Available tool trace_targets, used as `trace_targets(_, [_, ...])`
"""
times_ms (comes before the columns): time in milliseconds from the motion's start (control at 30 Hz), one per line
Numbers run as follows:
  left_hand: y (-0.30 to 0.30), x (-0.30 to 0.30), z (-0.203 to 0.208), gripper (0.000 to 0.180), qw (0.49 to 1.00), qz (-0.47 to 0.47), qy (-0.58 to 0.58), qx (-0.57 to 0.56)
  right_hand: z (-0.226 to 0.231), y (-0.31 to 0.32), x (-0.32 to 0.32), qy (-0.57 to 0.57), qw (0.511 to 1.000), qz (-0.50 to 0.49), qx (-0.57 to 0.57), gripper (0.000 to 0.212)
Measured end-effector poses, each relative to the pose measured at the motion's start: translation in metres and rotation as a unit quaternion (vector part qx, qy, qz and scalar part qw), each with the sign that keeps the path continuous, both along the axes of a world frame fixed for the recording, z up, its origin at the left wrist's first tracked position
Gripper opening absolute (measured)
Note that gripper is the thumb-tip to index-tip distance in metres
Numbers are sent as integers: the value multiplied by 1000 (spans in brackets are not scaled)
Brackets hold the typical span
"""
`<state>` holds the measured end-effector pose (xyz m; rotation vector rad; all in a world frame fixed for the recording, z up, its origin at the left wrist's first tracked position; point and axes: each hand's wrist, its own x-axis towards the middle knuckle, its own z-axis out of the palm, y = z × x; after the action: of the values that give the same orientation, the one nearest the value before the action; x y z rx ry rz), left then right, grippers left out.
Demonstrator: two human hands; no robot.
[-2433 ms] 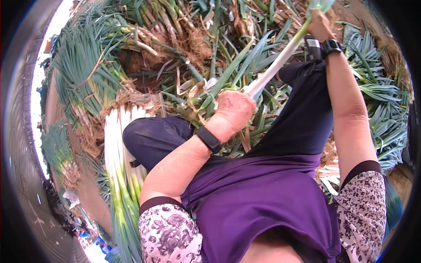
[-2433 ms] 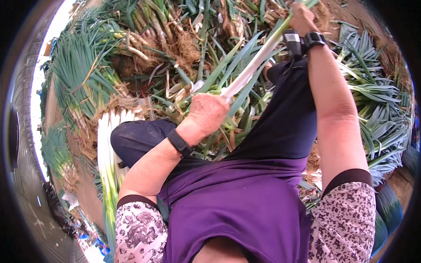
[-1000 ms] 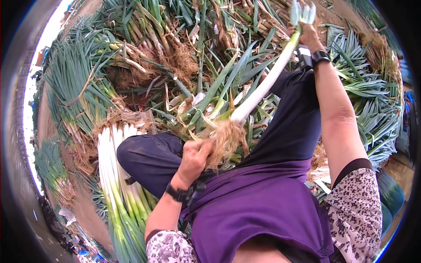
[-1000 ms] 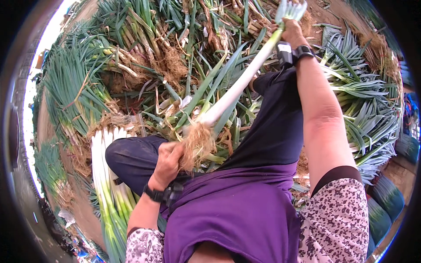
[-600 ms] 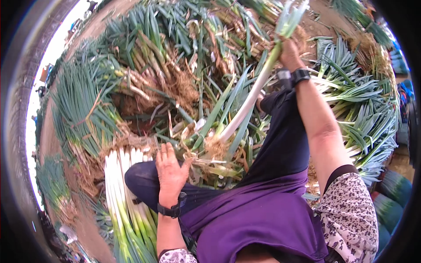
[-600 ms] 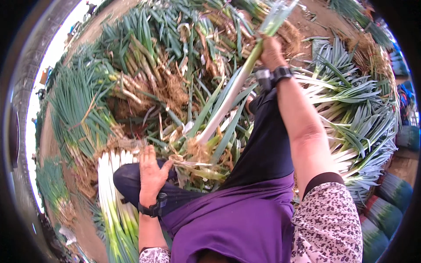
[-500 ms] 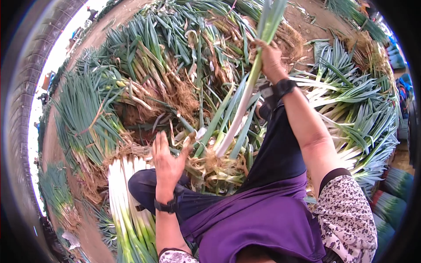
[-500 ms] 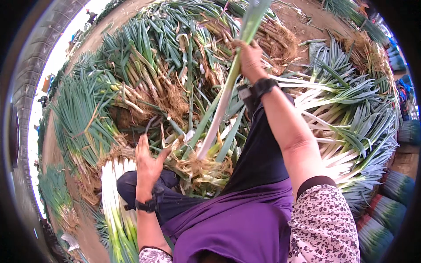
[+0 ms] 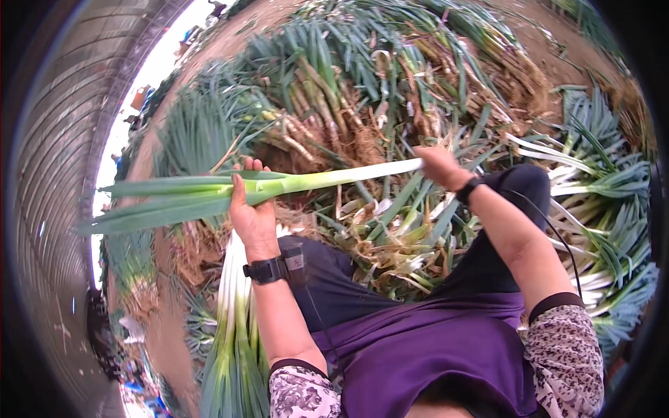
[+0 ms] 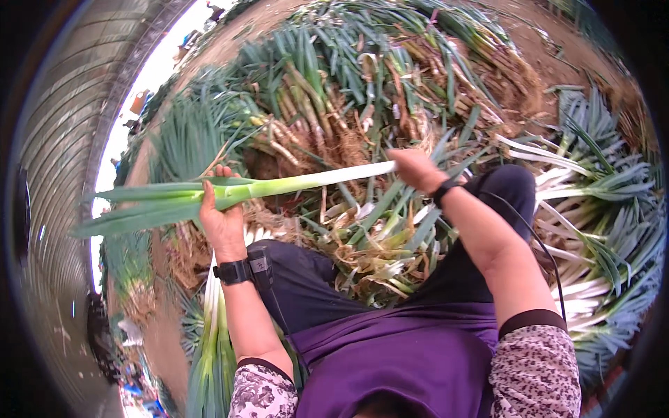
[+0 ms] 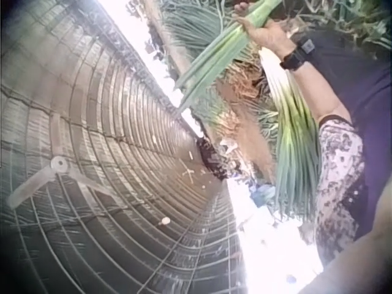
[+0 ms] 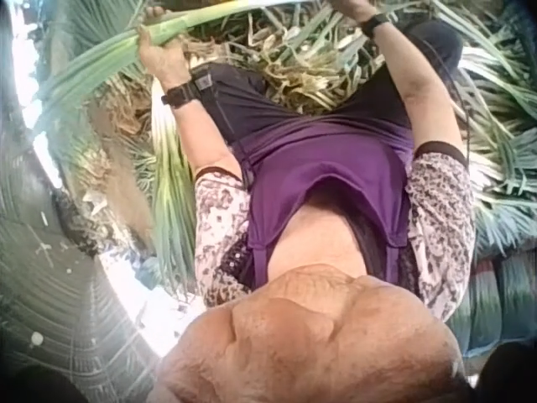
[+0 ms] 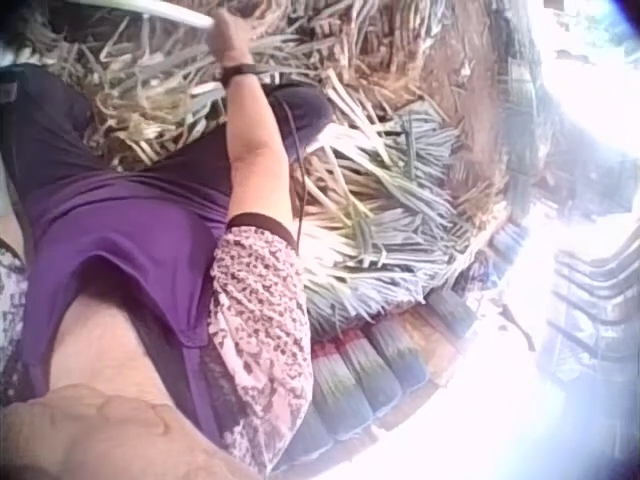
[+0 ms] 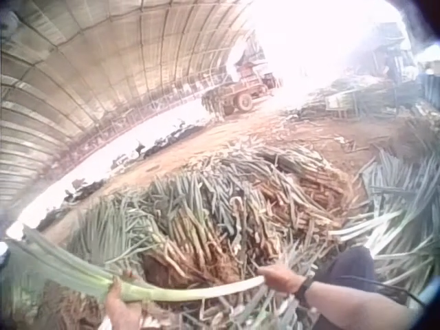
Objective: Manually stripping the outer layers of leeks and placing them onto a neat pile for agricultural processing.
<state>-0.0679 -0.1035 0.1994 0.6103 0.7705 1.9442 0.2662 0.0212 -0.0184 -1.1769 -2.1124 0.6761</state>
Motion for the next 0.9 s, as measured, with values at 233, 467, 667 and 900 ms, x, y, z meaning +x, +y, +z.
trace_targets(233, [-62, -62, 1, 42, 996, 36, -37, 71, 3, 29, 63, -148, 960, -94, -220, 40])
trace_targets(467, [-100, -68, 8, 64, 992, 79, 14, 96, 86, -49, -42, -8, 988, 92, 127, 61])
trace_targets(667, [-142, -76, 47, 77, 987, 78, 0, 141, 48, -65, -70, 79, 980, 181, -15, 20])
trace_targets(900, [-276, -146, 127, 74, 939, 270, 113, 178, 139, -69, -162, 24, 856, 374, -355, 17])
